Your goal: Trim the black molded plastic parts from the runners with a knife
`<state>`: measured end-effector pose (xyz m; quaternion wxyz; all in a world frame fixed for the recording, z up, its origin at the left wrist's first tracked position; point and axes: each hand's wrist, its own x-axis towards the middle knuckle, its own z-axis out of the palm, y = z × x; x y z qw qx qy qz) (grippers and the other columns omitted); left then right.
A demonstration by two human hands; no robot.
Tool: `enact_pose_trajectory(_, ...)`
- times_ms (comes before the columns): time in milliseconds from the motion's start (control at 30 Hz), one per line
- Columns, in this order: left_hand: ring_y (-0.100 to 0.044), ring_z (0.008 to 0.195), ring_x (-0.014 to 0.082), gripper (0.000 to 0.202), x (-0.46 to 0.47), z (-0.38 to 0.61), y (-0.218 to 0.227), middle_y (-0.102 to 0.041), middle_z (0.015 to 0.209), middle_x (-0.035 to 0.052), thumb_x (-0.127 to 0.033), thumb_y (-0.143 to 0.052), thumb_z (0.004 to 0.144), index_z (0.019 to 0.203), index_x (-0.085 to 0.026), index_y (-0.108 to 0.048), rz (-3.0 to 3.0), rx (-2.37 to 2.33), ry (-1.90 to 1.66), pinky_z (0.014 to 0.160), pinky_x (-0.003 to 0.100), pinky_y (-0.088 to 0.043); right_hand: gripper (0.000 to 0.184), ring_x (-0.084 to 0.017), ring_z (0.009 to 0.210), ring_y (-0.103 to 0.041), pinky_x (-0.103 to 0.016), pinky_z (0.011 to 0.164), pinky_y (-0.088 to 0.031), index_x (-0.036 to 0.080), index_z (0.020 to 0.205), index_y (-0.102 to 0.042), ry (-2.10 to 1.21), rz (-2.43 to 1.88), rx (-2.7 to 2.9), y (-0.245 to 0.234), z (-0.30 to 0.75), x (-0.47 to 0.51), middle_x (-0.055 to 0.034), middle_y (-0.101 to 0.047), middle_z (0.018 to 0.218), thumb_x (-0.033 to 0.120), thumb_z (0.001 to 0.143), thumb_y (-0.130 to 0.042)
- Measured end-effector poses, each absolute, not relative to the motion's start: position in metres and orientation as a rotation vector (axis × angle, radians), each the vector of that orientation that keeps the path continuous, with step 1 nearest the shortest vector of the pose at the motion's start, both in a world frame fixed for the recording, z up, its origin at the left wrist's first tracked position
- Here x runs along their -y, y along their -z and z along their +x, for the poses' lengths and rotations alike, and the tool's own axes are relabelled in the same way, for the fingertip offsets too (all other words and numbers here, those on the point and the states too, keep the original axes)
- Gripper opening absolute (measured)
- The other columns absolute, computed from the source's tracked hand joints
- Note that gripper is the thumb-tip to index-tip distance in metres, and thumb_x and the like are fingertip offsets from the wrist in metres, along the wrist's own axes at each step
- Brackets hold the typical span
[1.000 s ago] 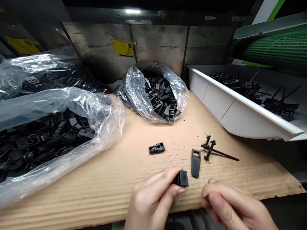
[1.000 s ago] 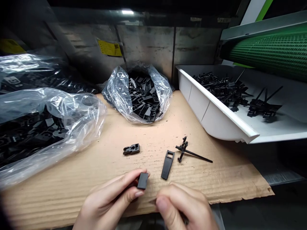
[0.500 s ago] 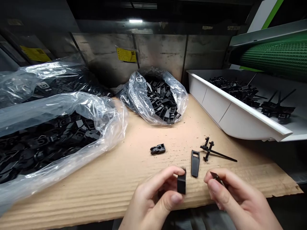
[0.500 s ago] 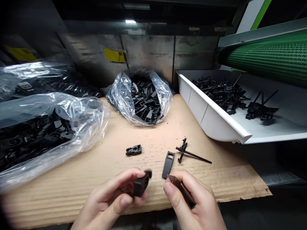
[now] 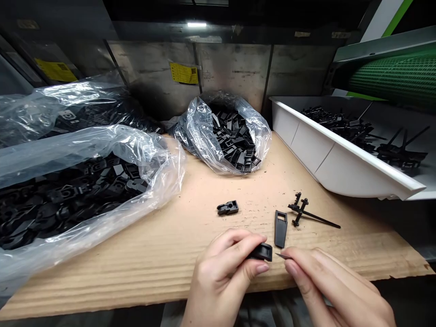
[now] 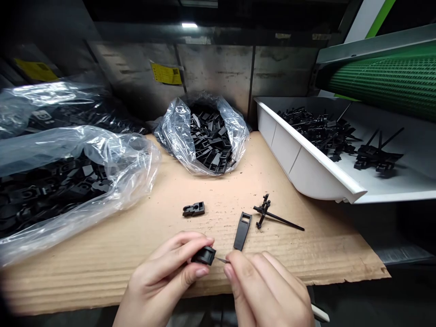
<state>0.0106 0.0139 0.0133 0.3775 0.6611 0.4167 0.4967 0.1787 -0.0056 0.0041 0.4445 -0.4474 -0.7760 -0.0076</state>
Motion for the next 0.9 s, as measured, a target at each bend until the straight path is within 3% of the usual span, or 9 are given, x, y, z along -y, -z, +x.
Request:
enact_pose_trajectory(400,-0.060,0.083,0.0131,0.023,-0.0136,0.0100,-0.0124,-0.062,0.088,0.0003,-0.008,-0.062,0.077,0.093,-0.023,-0.069,1.754,-1.065,-1.267,0.074,0.015,-0.046,0.024,-0.018,0.068,-0.065,-0.025,0.063,-0.052,0.013,0.100,-0.058,0.109,-1.058,2.064,-0.0068,0.1786,0.0040,-0.0079,-0.068,0.078,0.005,0.078,-0.054)
enact_pose_trajectory(600,-0.060,0.086,0.0150,0.023,-0.0137,0.0097,-0.0116,-0.060,0.095,0.0013,-0.009,-0.058,0.081,0.093,-0.025,-0.069,1.719,-0.994,-1.242,0.078,0.019,-0.047,0.013,-0.010,0.056,-0.059,-0.016,0.060,-0.052,0.017,0.086,-0.060,-0.372,-1.106,1.966,-0.0119,0.1753,0.0027,-0.0002,-0.059,0.064,0.009,0.081,-0.050)
enact_pose_trajectory(733,-0.059,0.090,0.0148,0.025,-0.0128,0.0087,-0.0117,-0.061,0.096,0.0005,-0.008,-0.057,0.080,0.092,-0.026,-0.069,1.706,-0.978,-1.230,0.078,0.018,-0.046,0.013,-0.009,0.052,-0.055,-0.015,0.063,-0.052,0.018,0.077,-0.058,-0.446,-1.091,1.947,-0.0125,0.1716,0.0061,0.0020,-0.054,0.060,0.010,0.082,-0.049)
enact_pose_trajectory(833,-0.059,0.090,0.0140,0.025,-0.0116,0.0068,-0.0119,-0.061,0.096,-0.0001,-0.007,-0.057,0.080,0.092,-0.026,-0.069,1.698,-0.977,-1.223,0.079,0.017,-0.045,0.015,-0.010,0.055,-0.058,-0.016,0.065,-0.051,0.021,0.074,-0.059,-0.549,-1.154,1.876,-0.0127,0.1723,0.0090,0.0029,-0.057,0.061,0.014,0.082,-0.049)
enact_pose_trajectory(900,-0.059,0.090,0.0136,0.025,-0.0110,0.0059,-0.0122,-0.061,0.096,-0.0003,-0.007,-0.057,0.081,0.092,-0.026,-0.069,1.712,-0.960,-1.221,0.079,0.016,-0.045,0.016,-0.011,0.055,-0.059,-0.016,0.058,-0.050,0.022,0.075,-0.061,-0.754,-1.264,1.834,-0.0155,0.1756,0.0095,0.0029,-0.058,0.060,0.022,0.084,-0.048)
